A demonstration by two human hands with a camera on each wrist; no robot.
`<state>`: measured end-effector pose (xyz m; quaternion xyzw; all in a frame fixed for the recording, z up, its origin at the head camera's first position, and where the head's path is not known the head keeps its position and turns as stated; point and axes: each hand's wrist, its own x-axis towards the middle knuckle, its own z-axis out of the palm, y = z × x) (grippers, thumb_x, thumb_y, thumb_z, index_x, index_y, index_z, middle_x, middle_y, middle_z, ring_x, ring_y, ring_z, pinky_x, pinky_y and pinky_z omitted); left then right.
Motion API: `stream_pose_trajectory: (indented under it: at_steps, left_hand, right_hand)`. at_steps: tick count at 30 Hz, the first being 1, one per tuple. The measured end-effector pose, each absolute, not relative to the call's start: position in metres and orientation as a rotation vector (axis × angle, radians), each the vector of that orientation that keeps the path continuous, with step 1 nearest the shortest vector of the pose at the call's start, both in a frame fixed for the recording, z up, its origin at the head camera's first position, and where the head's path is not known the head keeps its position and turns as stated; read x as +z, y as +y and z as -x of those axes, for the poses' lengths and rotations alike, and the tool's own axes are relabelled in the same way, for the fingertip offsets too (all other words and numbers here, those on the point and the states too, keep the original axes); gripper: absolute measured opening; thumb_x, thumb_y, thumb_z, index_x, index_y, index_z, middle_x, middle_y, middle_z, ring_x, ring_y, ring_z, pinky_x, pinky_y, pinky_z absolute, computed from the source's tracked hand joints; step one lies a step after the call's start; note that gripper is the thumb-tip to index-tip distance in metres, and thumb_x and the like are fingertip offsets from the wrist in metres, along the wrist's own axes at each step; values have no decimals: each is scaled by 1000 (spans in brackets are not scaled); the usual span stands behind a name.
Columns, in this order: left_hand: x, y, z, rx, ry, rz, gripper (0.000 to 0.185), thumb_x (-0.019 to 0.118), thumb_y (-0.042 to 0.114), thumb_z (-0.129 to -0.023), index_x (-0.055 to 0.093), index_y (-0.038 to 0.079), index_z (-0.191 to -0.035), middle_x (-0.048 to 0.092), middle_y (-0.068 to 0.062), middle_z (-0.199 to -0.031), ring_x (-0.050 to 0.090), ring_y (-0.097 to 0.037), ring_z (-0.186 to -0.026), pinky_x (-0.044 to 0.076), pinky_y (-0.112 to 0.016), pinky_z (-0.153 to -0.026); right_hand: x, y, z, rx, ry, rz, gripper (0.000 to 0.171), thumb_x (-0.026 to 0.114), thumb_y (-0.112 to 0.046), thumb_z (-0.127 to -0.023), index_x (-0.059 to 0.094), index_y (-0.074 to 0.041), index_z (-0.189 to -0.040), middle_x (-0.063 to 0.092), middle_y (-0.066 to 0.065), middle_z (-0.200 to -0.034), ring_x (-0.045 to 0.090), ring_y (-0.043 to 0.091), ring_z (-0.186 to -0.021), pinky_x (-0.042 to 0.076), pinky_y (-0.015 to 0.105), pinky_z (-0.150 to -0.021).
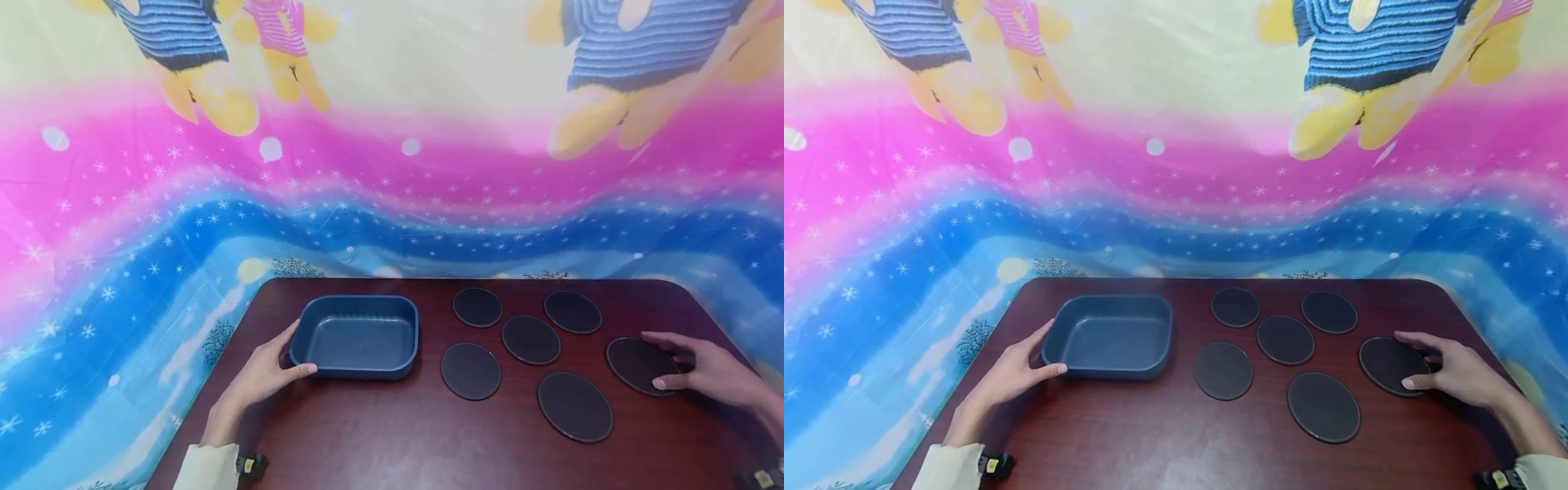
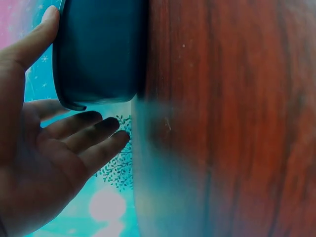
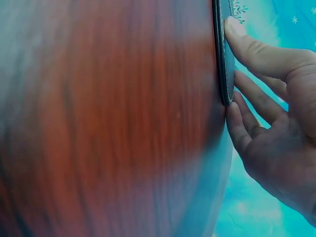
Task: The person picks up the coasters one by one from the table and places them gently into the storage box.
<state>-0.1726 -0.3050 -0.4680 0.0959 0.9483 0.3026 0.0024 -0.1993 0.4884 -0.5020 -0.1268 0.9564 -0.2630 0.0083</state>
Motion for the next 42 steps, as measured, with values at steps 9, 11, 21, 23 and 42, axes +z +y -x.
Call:
stream_pose_trajectory:
  at_steps: [9,11,21,23,42]
  left_hand:
    - [-469,-304,178,1057,2903,-300,108,87,48,-90,28,4,-170,52,-27,-161,73,-36,-127,65,-43,-94]
    - [-469,-305,180,1082,2886,-291,109,88,47,-89,28,5,-170,52,-26,-161,71,-37,-130,65,-42,-94]
    - [-466,-308,185,1117,2836,-277,110,89,46,-88,28,6,-170,47,-25,-165,65,-41,-137,65,-44,-96]
    - [-465,-308,185,1107,2840,-285,110,88,47,-88,28,5,-170,48,-26,-164,66,-42,-136,65,-44,-95]
    - [-466,-308,185,1092,2847,-265,111,89,48,-87,28,7,-170,47,-27,-165,67,-42,-134,64,-48,-97]
  right_hand:
    - [-504,485,199,-799,3089,366,97,103,-22,-63,58,4,-146,57,35,-136,50,-24,-99,50,13,-68]
    - [-503,486,199,-804,3090,327,101,103,-25,-64,56,5,-148,58,39,-137,70,0,-97,50,14,-67]
    - [-494,489,194,-773,3111,201,94,100,-25,-72,57,8,-148,62,47,-131,79,24,-85,57,27,-60]
    - [-492,490,193,-750,3110,167,91,98,-22,-74,56,8,-149,62,47,-130,78,29,-82,58,30,-58]
    - [-505,514,187,-1108,2895,-14,76,84,-24,-96,49,-6,-160,65,-7,-122,74,14,-90,65,32,-69]
